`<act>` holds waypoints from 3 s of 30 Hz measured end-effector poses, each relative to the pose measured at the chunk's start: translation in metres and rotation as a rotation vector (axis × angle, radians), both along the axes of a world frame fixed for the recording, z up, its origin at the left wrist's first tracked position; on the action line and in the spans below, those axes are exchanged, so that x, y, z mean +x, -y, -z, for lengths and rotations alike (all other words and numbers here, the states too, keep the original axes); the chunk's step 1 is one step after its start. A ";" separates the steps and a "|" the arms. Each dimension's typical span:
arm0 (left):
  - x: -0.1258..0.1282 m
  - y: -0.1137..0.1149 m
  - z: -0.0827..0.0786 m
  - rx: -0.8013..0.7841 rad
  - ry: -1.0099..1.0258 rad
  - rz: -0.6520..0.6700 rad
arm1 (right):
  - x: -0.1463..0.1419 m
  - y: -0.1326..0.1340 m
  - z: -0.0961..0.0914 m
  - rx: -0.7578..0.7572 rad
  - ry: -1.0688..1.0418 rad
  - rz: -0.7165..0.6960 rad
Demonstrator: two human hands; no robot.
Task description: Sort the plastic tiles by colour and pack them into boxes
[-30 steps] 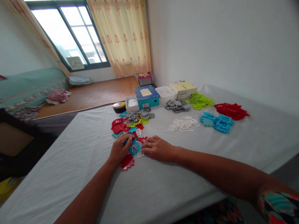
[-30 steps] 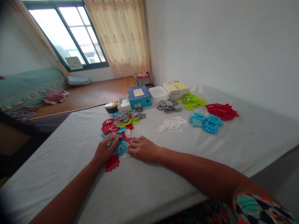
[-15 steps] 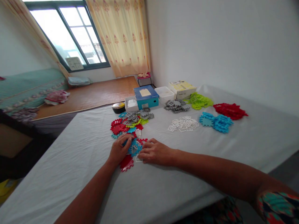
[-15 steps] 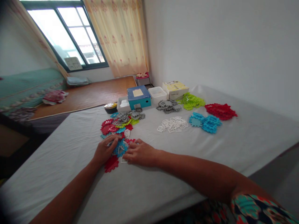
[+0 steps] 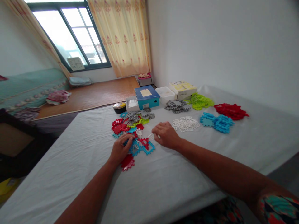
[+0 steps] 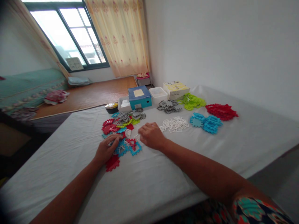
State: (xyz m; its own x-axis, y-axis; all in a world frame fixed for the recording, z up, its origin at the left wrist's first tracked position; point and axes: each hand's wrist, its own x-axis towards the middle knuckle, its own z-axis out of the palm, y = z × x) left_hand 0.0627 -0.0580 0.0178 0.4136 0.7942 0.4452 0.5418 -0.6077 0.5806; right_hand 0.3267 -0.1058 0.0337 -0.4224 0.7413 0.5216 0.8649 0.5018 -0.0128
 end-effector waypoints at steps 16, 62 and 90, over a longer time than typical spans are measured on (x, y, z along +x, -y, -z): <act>0.001 0.000 0.000 0.015 0.017 0.024 | -0.014 -0.016 0.015 -0.215 -0.033 -0.111; 0.000 -0.002 0.003 -0.003 -0.008 0.049 | -0.021 -0.015 -0.004 -0.547 0.014 -0.132; -0.001 -0.003 0.004 0.005 -0.017 0.059 | 0.013 -0.026 -0.005 -0.614 -0.069 0.049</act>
